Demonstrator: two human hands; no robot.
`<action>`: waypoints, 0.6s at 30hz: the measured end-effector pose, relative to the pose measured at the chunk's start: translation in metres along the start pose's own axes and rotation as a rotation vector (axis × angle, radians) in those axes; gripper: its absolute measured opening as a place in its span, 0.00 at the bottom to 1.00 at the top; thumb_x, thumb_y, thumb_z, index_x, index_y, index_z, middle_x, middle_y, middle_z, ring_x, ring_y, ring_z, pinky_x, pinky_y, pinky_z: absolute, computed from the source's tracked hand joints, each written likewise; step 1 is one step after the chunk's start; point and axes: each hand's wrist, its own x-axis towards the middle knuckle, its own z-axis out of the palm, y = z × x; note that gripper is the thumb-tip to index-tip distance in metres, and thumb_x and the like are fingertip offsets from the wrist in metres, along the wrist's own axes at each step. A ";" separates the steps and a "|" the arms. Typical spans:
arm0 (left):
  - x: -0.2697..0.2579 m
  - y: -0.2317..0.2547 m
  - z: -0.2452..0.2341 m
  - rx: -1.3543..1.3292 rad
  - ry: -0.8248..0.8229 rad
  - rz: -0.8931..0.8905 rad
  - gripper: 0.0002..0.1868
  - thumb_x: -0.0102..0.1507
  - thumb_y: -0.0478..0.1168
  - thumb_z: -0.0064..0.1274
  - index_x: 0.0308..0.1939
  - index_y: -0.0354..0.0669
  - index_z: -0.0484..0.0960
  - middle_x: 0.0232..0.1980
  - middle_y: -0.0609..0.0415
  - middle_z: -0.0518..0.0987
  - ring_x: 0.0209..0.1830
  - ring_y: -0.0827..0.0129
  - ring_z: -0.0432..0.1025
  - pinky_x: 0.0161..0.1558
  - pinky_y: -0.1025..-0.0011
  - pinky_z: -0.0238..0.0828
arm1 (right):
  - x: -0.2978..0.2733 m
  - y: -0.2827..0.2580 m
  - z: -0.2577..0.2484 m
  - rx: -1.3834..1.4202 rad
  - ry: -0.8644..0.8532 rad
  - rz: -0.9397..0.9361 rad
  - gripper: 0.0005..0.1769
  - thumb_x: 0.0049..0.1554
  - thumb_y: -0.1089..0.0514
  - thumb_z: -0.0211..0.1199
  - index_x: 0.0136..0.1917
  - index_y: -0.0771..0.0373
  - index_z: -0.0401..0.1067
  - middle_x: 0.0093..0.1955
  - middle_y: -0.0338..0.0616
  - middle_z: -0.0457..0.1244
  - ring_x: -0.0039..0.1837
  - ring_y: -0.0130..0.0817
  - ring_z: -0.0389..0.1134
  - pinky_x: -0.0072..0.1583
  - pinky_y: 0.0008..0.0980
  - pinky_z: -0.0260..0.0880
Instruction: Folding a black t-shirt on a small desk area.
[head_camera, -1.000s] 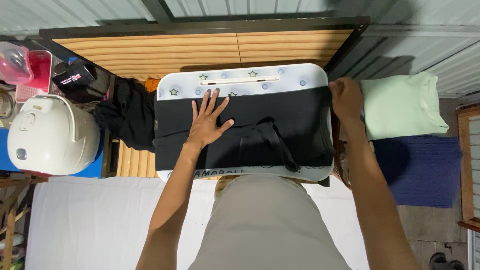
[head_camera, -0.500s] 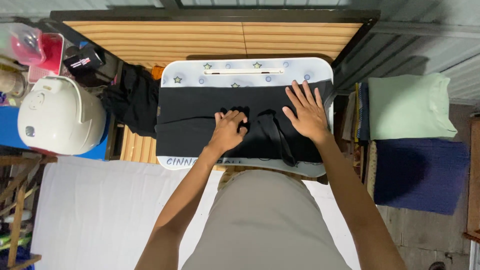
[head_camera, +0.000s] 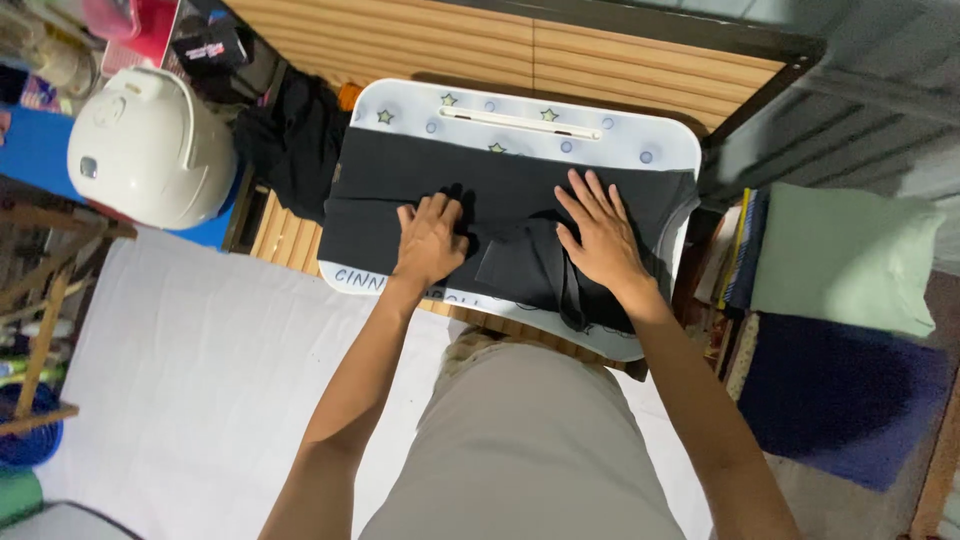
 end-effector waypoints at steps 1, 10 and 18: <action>-0.002 -0.004 0.000 0.001 0.002 -0.015 0.19 0.53 0.40 0.62 0.47 0.44 0.78 0.48 0.50 0.74 0.54 0.55 0.67 0.54 0.52 0.55 | -0.001 0.001 -0.002 0.004 -0.009 -0.012 0.32 0.63 0.51 0.60 0.79 0.57 0.62 0.86 0.47 0.46 0.85 0.49 0.44 0.81 0.51 0.37; -0.032 -0.074 -0.013 0.157 0.213 -0.174 0.24 0.53 0.42 0.59 0.52 0.44 0.77 0.54 0.50 0.74 0.61 0.56 0.66 0.58 0.48 0.54 | -0.001 -0.002 -0.007 -0.030 0.007 -0.054 0.31 0.64 0.52 0.58 0.79 0.55 0.63 0.85 0.45 0.50 0.85 0.45 0.45 0.81 0.50 0.39; -0.055 -0.126 -0.040 0.108 0.243 -0.280 0.18 0.53 0.42 0.59 0.46 0.46 0.77 0.52 0.53 0.74 0.59 0.56 0.65 0.56 0.48 0.53 | 0.011 0.005 0.011 0.055 0.102 0.125 0.18 0.72 0.55 0.50 0.68 0.51 0.77 0.77 0.37 0.63 0.81 0.41 0.56 0.78 0.48 0.49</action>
